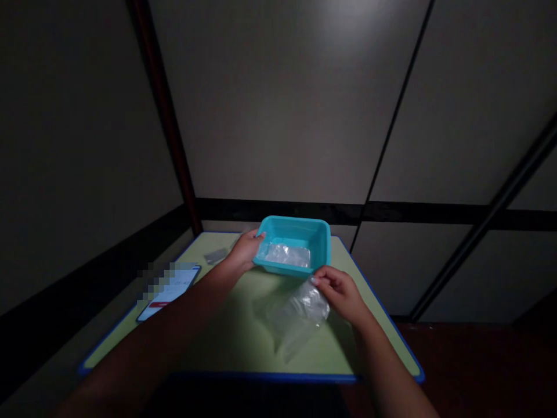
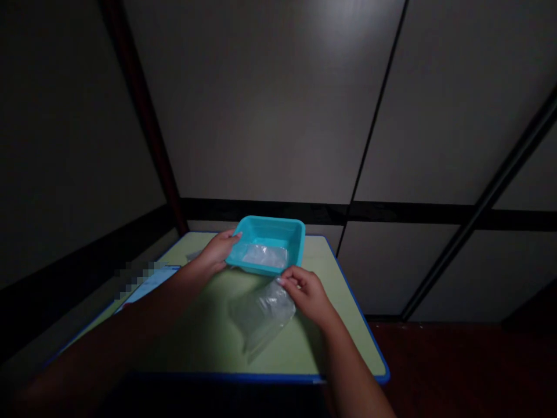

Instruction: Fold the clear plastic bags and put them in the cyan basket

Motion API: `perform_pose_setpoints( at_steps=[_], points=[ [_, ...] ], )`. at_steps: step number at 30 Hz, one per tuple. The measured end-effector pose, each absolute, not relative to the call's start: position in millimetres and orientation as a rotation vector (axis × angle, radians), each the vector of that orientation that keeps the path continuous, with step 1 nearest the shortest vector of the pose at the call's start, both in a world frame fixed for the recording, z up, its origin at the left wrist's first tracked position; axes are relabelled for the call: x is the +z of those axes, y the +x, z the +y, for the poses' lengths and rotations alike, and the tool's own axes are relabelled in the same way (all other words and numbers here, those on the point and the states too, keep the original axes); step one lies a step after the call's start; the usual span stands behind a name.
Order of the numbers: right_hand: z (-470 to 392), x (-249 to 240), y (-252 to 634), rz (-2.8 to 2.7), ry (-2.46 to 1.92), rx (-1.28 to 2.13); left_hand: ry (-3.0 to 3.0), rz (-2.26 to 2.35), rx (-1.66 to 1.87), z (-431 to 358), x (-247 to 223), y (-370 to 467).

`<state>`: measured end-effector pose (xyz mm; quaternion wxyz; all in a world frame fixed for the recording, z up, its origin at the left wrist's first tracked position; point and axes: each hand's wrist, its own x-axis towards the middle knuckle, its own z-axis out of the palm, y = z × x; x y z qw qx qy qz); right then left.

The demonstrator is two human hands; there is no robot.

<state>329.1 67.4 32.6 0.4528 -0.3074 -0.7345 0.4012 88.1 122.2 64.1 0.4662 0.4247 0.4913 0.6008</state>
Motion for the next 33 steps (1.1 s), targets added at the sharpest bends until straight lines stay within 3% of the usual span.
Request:
perform_pose_setpoints(
  at_steps=[3, 11, 33],
  points=[
    [61.8, 36.5, 329.4, -1.735, -0.724, 1.169, 1.027, 1.203, 1.526, 89.3, 63.6, 67.0],
    [59.5, 45.1, 328.3, -1.729, -0.812, 1.198, 0.945, 1.288, 1.617, 26.3, 37.1, 51.3],
    [33.0, 115.1, 342.3, -1.682, -0.884, 0.817, 0.9, 1.119, 1.799, -10.4, 17.3, 68.4]
  ],
)
